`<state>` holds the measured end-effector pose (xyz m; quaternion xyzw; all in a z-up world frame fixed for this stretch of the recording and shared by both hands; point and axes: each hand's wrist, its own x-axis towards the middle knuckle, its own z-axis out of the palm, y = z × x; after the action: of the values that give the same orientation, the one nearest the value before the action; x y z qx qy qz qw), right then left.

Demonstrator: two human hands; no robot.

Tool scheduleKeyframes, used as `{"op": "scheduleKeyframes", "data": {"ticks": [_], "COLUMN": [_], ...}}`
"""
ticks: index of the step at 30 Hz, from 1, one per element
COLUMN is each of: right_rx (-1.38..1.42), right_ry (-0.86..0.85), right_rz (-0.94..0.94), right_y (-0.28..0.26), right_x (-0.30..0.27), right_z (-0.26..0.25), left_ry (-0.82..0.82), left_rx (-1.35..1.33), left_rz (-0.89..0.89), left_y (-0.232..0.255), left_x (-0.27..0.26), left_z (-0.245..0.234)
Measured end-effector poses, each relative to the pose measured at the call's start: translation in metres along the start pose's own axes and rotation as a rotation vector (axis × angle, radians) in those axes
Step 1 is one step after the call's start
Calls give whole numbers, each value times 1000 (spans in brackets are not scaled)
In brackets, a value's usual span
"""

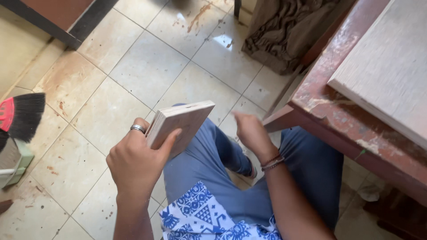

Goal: The person sands the surfaces and edges of a square piece of plywood using a circular sanding pad held by hand.

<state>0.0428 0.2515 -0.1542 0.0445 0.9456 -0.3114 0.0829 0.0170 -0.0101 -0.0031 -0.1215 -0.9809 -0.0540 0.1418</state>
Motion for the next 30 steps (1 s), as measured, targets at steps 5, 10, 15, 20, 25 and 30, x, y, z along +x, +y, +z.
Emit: {"op": "scheduleKeyframes", "data": {"ticks": [5, 10, 15, 20, 25, 30], "right_rx": [404, 480, 55, 428, 510, -23], "right_ry": [579, 433, -137, 627, 449, -86], "right_rz": [-539, -596, 110, -433, -629, 35], "right_y": [-110, -104, 11, -88, -118, 33], "right_x": [-37, -32, 10, -23, -45, 2], "right_z": [-86, -60, 26, -77, -66, 26], "left_ry": [-1, -39, -13, 1, -10, -34], "left_rx": [-100, -16, 26, -100, -50, -118], "left_rz": [49, 46, 131, 41, 54, 46], "left_y": [7, 11, 5, 5, 9, -17], "left_x": [4, 5, -3, 5, 2, -11], "left_z": [-4, 3, -5, -3, 2, -3]}}
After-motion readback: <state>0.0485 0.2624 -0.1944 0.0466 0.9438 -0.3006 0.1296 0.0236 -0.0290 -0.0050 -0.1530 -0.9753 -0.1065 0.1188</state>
